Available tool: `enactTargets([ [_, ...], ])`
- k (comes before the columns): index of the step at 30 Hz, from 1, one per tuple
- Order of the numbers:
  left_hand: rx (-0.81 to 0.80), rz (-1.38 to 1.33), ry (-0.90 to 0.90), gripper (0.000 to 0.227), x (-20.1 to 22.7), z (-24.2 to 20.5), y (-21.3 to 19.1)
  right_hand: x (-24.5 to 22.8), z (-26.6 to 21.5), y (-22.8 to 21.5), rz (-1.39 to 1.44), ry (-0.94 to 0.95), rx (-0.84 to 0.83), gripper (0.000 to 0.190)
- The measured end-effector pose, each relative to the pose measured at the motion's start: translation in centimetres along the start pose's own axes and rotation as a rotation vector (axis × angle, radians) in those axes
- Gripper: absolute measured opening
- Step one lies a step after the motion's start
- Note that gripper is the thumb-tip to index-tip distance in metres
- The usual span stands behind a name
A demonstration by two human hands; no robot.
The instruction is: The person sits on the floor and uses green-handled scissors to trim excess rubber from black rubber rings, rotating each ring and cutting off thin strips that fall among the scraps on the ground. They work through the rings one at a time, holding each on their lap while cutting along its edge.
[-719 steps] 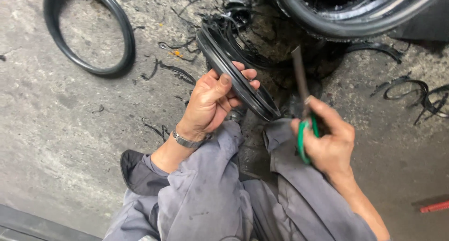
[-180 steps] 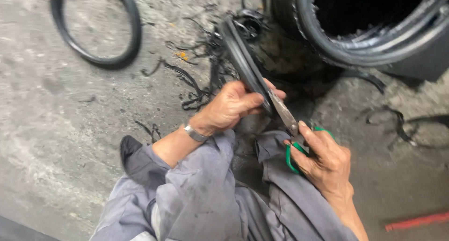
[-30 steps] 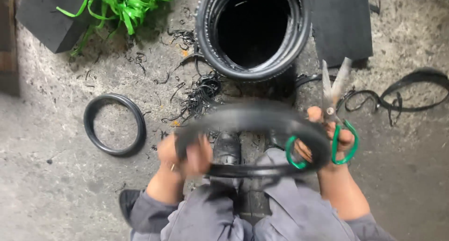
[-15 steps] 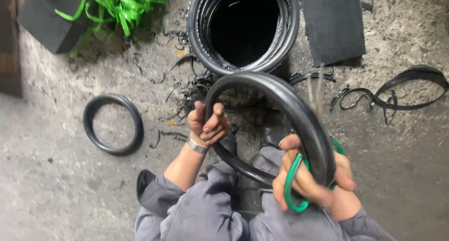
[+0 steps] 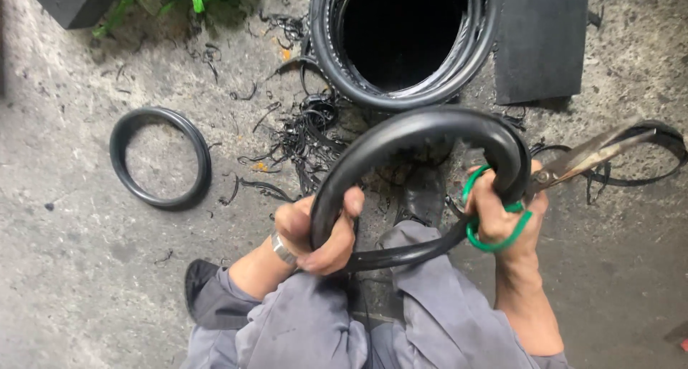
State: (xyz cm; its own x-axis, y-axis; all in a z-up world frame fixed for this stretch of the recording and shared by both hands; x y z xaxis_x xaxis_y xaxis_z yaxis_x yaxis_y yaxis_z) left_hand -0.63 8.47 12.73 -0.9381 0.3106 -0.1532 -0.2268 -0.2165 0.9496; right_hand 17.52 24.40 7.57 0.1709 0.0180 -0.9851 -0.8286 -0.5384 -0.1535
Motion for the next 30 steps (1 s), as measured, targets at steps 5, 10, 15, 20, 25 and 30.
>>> enactTargets([
  [5,0.499,0.254,-0.013,0.035,-0.8,-3.5,-2.5,5.7,0.3,-3.6,-0.427,-0.030,0.295,0.029],
  [10,0.928,1.215,0.186,0.026,3.4,-4.5,-6.0,7.7,-1.3,-4.7,-0.876,-0.308,0.438,0.025],
  [15,1.051,2.258,0.920,0.039,9.1,-7.7,-3.6,7.6,-3.5,0.4,-0.637,-0.360,0.393,0.050],
  [20,1.039,2.213,0.898,0.028,12.9,-9.9,-4.2,5.8,-3.2,5.4,-0.427,-0.296,-0.071,0.069],
  [25,0.842,2.227,0.914,0.023,12.6,-8.7,-3.1,4.7,-2.1,9.4,-0.422,-0.513,-0.319,0.079],
  [30,1.145,2.089,1.076,0.054,12.1,-7.8,-1.3,8.4,-2.7,13.1,-0.637,-0.462,-0.567,0.078],
])
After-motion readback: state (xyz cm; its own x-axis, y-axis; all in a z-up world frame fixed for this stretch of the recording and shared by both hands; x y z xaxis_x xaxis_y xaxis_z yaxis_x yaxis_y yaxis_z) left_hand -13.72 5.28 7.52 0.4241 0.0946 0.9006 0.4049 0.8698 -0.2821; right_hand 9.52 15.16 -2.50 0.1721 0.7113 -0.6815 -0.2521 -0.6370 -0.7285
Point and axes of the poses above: each hand's wrist, its own z-axis towards the middle knuckle, its own y-axis out of the palm, x = y × z, the point moved 7 cm from there along z, towards the middle knuckle, and after that the axes turned 10 degrees about -z, right-handed, at the moved point
